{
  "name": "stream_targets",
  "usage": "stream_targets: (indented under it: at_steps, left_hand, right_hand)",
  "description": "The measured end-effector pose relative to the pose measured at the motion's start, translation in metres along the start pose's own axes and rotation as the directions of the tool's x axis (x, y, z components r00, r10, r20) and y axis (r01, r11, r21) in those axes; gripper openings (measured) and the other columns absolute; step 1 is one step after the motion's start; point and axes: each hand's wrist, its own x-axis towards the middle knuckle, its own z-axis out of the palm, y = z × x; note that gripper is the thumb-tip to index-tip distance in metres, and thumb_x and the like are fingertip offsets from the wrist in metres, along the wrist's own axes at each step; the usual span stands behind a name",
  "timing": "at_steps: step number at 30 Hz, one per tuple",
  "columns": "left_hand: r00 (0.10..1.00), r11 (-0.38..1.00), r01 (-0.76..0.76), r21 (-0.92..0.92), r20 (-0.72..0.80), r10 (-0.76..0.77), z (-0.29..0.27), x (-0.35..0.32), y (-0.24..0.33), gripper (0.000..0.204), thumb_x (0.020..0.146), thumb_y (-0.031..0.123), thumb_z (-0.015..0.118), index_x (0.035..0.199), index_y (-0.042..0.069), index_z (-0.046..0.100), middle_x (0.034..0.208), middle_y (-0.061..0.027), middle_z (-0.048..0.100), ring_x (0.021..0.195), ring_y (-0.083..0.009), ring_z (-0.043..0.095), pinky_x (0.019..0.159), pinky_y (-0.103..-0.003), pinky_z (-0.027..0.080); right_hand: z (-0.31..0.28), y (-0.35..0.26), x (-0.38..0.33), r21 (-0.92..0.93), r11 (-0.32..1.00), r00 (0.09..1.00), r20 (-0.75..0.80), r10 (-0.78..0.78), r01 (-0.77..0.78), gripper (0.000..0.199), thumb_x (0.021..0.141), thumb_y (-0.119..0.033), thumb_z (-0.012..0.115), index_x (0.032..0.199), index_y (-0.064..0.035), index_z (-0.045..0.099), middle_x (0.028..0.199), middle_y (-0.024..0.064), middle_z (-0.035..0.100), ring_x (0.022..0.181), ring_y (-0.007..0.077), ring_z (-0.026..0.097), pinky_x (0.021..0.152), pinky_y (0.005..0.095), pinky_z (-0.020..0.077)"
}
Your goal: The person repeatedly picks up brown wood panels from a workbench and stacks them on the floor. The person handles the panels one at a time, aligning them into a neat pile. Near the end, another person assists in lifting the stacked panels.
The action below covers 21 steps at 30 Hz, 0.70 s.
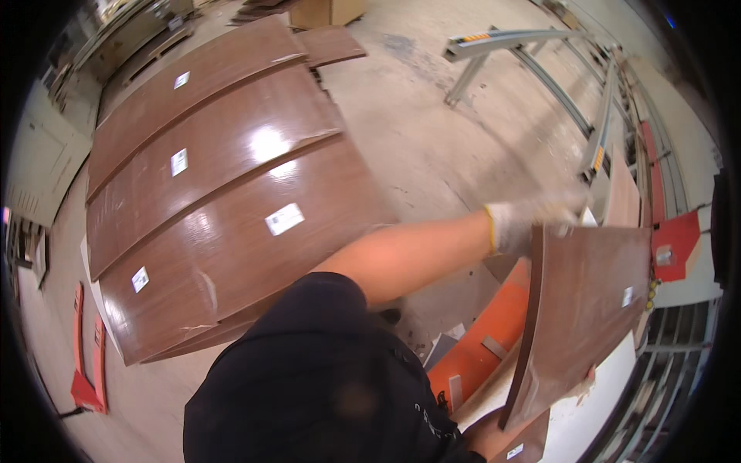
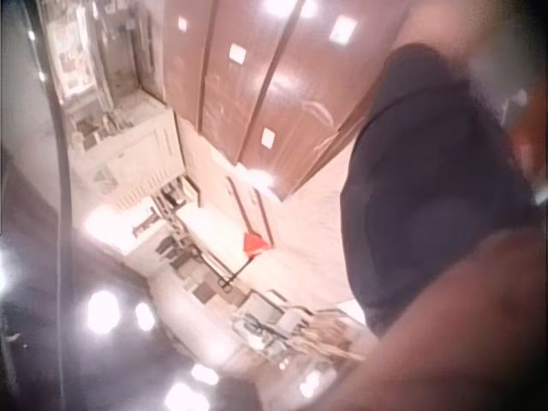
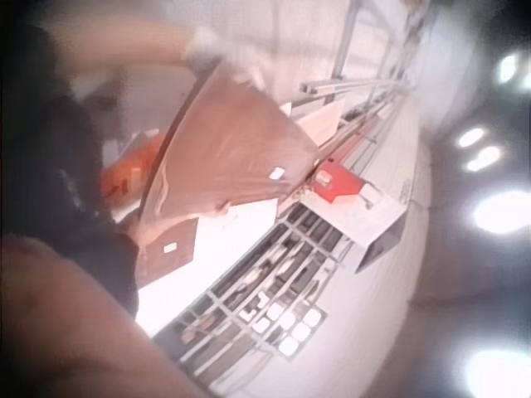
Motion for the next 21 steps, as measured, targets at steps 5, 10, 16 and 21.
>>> stream_targets:
  at_steps: [5, 10, 16, 21]
  left_hand:
    - [0.834, 0.936, -0.160, -0.313, -0.551, -0.041, -0.005, -0.161, 0.111, 0.046, 0.107, 0.022, 0.056, 0.147, -0.002, 0.054, 0.143, -0.0161, 0.062, 0.130, -0.0283, 0.059, 0.113, -0.040, 0.044]
    - [0.323, 0.742, 0.375, 0.556, -0.829, 0.457, 0.007, -0.348, 0.209, 0.038, 0.104, 0.033, 0.063, 0.119, -0.001, 0.069, 0.104, -0.0062, 0.065, 0.099, -0.0164, 0.057, 0.091, -0.034, 0.046]
    - [-0.224, 0.623, 0.705, 0.339, -0.727, 0.649, 0.083, -0.559, 0.223, 0.039, 0.103, 0.039, 0.065, 0.094, 0.001, 0.067, 0.086, 0.0020, 0.057, 0.080, -0.0096, 0.050, 0.074, -0.028, 0.044]
    - [-0.401, 0.603, 0.795, 0.063, -0.691, 0.601, 0.143, -0.692, 0.224, 0.044, 0.104, 0.044, 0.063, 0.094, 0.001, 0.069, 0.088, 0.0045, 0.058, 0.078, -0.0081, 0.047, 0.073, -0.027, 0.042]
  right_hand:
    - [0.081, 0.058, -0.085, 0.261, 0.869, 0.620, 0.782, 0.065, -0.420, 0.061, 0.087, -0.023, 0.068, 0.142, 0.0024, 0.057, 0.147, 0.0170, 0.058, 0.136, 0.0331, 0.053, 0.113, 0.0520, 0.0443]
    - [0.150, 0.104, -0.146, 0.212, 0.805, 0.307, 0.951, -0.040, -0.554, 0.057, 0.089, -0.014, 0.066, 0.142, 0.0009, 0.053, 0.145, 0.0142, 0.057, 0.128, 0.0316, 0.056, 0.115, 0.0522, 0.0426]
    - [0.139, 0.173, -0.278, -0.244, 0.958, 0.378, 0.882, 0.283, -0.149, 0.057, 0.083, -0.015, 0.074, 0.136, -0.0055, 0.057, 0.131, 0.0087, 0.063, 0.118, 0.0262, 0.060, 0.108, 0.0457, 0.0500]
    - [0.057, 0.189, -0.352, -0.707, 0.360, -0.247, 0.600, 0.761, -0.609, 0.054, 0.084, -0.006, 0.076, 0.135, -0.0032, 0.058, 0.128, 0.0113, 0.065, 0.122, 0.0289, 0.063, 0.104, 0.0433, 0.0513]
